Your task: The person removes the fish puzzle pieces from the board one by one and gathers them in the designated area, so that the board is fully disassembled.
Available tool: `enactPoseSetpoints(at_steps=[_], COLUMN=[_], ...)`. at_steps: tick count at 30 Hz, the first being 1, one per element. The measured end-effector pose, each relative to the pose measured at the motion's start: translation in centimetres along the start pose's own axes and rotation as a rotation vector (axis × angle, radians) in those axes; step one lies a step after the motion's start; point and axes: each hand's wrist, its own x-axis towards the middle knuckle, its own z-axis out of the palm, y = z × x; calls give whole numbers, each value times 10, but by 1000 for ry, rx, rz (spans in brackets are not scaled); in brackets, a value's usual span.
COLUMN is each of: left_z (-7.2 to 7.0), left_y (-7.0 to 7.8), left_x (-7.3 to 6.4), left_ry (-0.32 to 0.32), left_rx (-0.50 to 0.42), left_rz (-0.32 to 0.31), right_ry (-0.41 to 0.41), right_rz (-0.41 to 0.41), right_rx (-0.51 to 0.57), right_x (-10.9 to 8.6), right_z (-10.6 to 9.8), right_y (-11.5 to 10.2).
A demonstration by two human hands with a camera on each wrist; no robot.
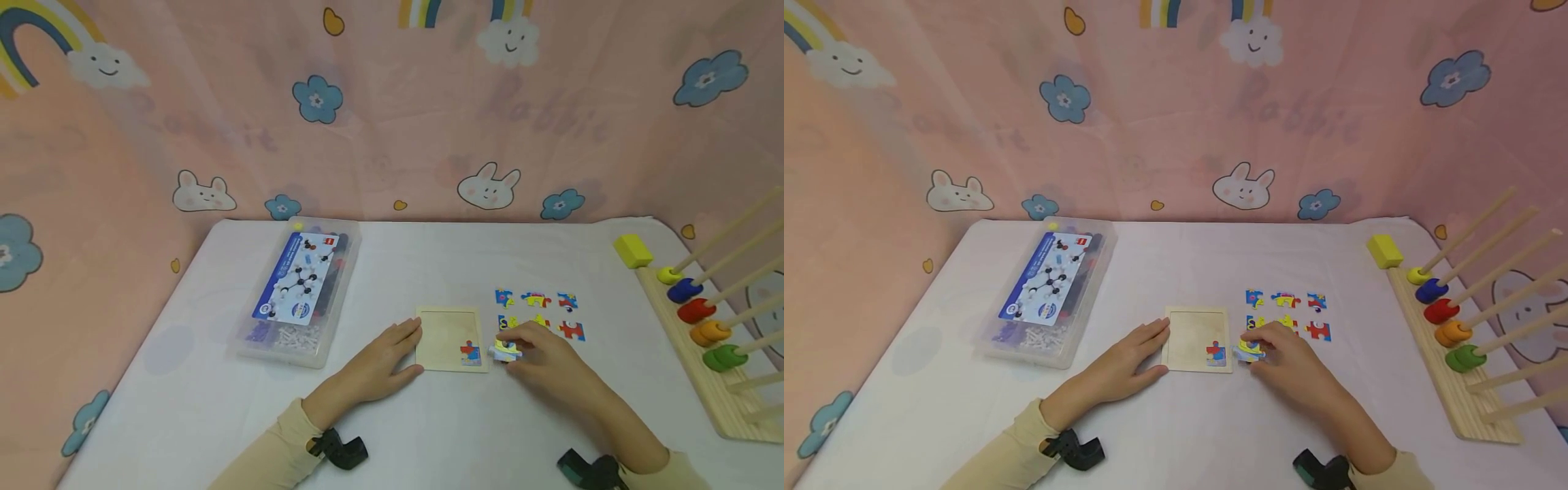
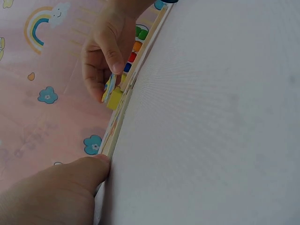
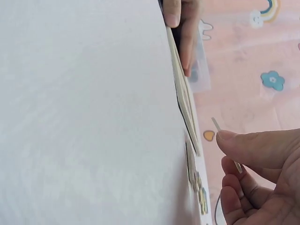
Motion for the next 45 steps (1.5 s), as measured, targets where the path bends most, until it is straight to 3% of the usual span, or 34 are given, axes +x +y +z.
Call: enactPoseSetpoints(at_steps=[11, 19, 33, 45], left_z=[0, 1, 0, 0], left_y=[0, -1, -1, -1], left_x=[1, 0, -1, 0], left_ry=[1, 2, 14, 8], left_rx=[4, 9, -2, -4], left_rz=[5, 8, 11, 8], right_ry=[24, 45, 10, 54], right_rz=[-3, -5, 36, -13], right_rx=[-75, -87, -82, -48], right_x=[-20, -27, -26, -29], right_z=[-27, -27, -23, -21], right_y=[32, 45, 48, 50])
